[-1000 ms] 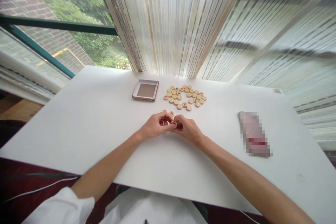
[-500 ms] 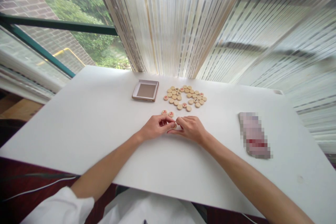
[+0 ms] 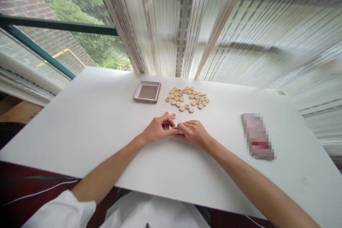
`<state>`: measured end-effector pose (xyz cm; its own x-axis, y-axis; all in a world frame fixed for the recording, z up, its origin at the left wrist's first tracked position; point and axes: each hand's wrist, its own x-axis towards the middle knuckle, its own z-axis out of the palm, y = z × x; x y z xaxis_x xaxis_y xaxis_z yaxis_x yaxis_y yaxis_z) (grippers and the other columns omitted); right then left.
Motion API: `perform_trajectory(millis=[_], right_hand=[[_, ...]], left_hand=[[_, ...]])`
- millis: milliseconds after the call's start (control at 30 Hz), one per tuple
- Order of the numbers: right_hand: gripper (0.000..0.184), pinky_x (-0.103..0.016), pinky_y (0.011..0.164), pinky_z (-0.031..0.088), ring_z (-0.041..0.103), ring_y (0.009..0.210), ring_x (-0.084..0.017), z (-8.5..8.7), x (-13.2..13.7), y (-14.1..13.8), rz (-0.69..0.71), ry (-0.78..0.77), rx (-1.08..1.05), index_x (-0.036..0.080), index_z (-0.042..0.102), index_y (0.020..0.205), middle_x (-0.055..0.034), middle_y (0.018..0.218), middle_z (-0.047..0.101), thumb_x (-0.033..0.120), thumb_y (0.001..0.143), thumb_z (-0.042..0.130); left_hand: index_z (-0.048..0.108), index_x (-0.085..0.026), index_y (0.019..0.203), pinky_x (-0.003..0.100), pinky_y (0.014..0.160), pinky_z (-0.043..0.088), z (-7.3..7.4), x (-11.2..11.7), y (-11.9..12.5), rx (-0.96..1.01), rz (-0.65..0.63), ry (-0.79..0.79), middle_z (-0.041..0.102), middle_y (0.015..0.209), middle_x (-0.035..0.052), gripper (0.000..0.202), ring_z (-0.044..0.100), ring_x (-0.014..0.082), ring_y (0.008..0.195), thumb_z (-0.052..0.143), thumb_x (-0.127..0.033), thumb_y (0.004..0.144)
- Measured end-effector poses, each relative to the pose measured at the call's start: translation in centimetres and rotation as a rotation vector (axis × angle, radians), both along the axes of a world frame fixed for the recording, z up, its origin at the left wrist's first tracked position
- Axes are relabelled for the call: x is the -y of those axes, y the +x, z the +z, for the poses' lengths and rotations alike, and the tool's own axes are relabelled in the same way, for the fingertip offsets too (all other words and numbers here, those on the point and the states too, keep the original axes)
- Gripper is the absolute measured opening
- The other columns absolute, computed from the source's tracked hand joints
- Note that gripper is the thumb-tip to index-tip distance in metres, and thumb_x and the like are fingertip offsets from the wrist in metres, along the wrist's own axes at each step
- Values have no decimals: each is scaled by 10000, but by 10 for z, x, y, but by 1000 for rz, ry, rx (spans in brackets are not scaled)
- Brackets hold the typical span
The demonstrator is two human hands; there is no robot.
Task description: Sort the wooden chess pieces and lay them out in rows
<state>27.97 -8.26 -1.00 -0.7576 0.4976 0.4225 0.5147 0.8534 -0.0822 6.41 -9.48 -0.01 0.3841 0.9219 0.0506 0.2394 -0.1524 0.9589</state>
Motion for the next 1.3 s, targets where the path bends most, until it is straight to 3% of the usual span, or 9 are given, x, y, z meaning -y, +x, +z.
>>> perform_trajectory(millis=[300,533,800,1000,1200,1300], right_hand=[[308,-280,531,269,446,452,-115,-4,3,-2,-64,-7,-10,215,485,676,20,519,565,339,950,552],[338,-271,515,274,429,433,-103,-5,2,-1,-100,26,-44,217,462,653,27,504,559,347,950,556],[287,-261,511,259,457,432,-103,0,-1,3,-105,14,-84,214,465,694,24,526,590,300,951,559],[276,-253,510,261,509,474,-115,4,-2,7,-99,-162,-7,213,471,761,3,593,629,314,1017,461],[269,-242,515,278,531,507,-135,17,-2,6,-163,-451,86,219,498,829,0,646,647,406,1019,460],[280,-247,519,278,534,517,-139,26,-2,4,-200,-556,131,221,524,818,4,649,643,437,995,511]], left_hand=[[714,-145,910,254,729,521,-3,-1,-1,33,-66,-64,742,885,62,249,676,154,789,684,-389,871],[720,-153,985,252,742,536,-5,-3,-3,43,-102,-14,748,934,68,244,688,159,817,615,-365,926],[690,-175,1203,239,745,543,-5,-4,-5,54,-158,-44,747,1088,95,320,716,191,967,623,-331,933],[705,-151,1154,277,849,563,-9,-4,-2,171,-111,-92,747,1075,105,340,721,203,985,673,-379,904],[718,-180,1168,232,622,515,-6,-2,-2,80,-99,-49,758,903,49,328,634,111,635,634,-383,924],[733,-194,1161,229,623,504,-4,-1,-2,31,-98,-9,759,879,39,316,611,108,621,635,-371,919]])
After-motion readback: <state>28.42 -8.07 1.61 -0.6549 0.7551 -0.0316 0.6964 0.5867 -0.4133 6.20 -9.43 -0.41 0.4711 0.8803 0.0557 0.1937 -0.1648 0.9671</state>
